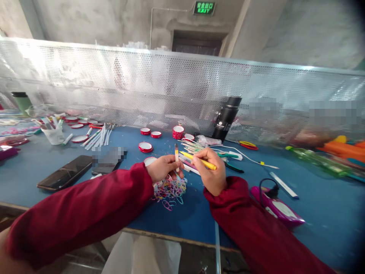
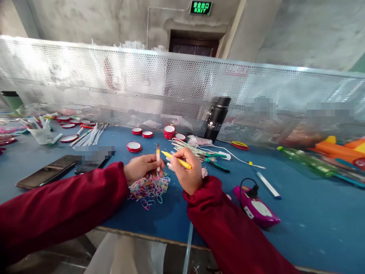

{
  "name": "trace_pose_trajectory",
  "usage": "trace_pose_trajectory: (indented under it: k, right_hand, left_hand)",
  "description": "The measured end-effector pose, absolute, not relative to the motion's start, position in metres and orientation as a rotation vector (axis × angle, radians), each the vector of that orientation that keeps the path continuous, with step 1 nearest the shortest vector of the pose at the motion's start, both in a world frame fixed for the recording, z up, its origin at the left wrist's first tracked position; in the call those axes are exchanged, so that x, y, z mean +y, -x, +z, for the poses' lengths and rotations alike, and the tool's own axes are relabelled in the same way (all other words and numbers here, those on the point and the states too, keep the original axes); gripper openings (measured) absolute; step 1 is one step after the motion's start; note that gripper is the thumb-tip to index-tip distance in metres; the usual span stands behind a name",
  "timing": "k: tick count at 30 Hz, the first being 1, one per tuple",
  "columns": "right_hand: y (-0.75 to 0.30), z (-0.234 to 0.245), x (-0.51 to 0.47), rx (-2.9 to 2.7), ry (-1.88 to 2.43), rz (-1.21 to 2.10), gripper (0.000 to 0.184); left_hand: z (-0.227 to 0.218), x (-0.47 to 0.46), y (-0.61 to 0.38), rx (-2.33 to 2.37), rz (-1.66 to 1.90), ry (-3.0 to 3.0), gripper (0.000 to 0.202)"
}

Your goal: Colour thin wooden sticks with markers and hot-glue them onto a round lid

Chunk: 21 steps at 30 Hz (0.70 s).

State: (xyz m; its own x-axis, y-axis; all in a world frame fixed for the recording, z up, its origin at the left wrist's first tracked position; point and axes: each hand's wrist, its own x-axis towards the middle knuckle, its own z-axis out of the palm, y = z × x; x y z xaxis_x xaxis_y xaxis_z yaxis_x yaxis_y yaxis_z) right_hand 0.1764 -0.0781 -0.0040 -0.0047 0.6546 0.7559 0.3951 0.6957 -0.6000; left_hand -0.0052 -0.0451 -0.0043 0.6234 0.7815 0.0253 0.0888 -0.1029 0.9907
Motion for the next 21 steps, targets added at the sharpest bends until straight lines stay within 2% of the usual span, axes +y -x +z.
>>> trace_pose_trajectory:
  k: [21]
  right_hand:
    - [-0.1754, -0.0054, -0.078, -1.654, 0.921, 0.248, 0.004]
  left_hand:
    - [-0.0002, -0.048, 0.0045, 0.779, 0.684, -1.546, 0.025]
